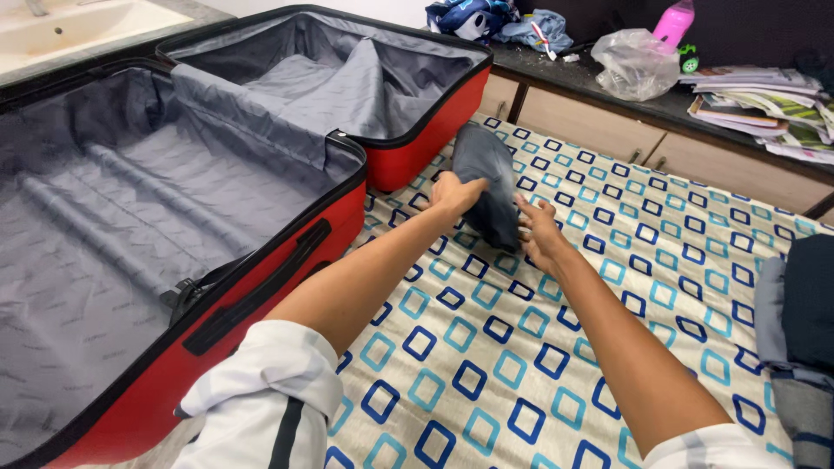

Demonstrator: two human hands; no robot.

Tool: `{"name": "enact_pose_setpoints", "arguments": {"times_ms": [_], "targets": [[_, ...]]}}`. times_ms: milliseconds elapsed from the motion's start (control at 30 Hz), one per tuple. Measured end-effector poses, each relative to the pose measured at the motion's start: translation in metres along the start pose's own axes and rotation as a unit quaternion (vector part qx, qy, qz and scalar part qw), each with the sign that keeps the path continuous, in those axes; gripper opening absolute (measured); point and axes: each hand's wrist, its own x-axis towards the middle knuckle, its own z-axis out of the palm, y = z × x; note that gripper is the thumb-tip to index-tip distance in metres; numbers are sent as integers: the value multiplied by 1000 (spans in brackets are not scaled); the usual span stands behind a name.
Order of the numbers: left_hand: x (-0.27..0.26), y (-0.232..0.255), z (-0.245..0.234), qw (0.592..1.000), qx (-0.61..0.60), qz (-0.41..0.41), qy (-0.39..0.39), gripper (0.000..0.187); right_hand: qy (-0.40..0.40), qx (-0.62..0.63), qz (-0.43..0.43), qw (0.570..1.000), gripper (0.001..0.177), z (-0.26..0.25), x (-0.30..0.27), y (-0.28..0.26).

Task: The person folds various clothing items on a bed and places them into an open suitcase. The person handles shirts, pants, and jeans, folding them neatly before arranging them inside the luggage.

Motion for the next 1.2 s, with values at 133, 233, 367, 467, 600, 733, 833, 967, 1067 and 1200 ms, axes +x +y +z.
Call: {"name": "enact_pose_setpoints", "arguments": {"times_ms": [133, 233, 367, 467, 600, 733, 833, 967, 1067, 1200], "targets": [[-13, 13, 12, 988, -131, 18, -85, 85, -43, 120, 15, 992, 59, -11, -29, -1], [-29, 13, 27, 968, -208, 38, -134, 86, -128, 209, 57, 968, 54, -36, -32, 13], [-64, 9, 42, 937, -260, 60, -223, 71, -107, 160, -10, 981, 45, -114, 6, 51], [-94, 13, 63, 877, -349, 91, -316, 62, -17, 37, -8, 999, 48, -169, 21, 35], [-139, 38, 107, 852, -383, 76, -348, 63, 189, -91, -195, 958, 71, -232, -40, -21], [-187, 93, 160, 853, -338, 114, -380, 66, 236, -220, -296, 899, 78, -281, -146, -99], [-221, 144, 207, 855, -301, 164, -388, 62, 227, -293, -395, 840, 86, -330, -200, -152], [-252, 199, 291, 834, -347, 219, -369, 63, 256, -309, -379, 834, 83, -396, -243, -183], [-257, 206, 358, 842, -310, 310, -315, 68, 333, -464, -308, 761, 91, -437, -248, -176], [-240, 175, 453, 867, 4, 335, -370, 61, 174, -647, -29, 742, 81, -475, -224, -114]]}}
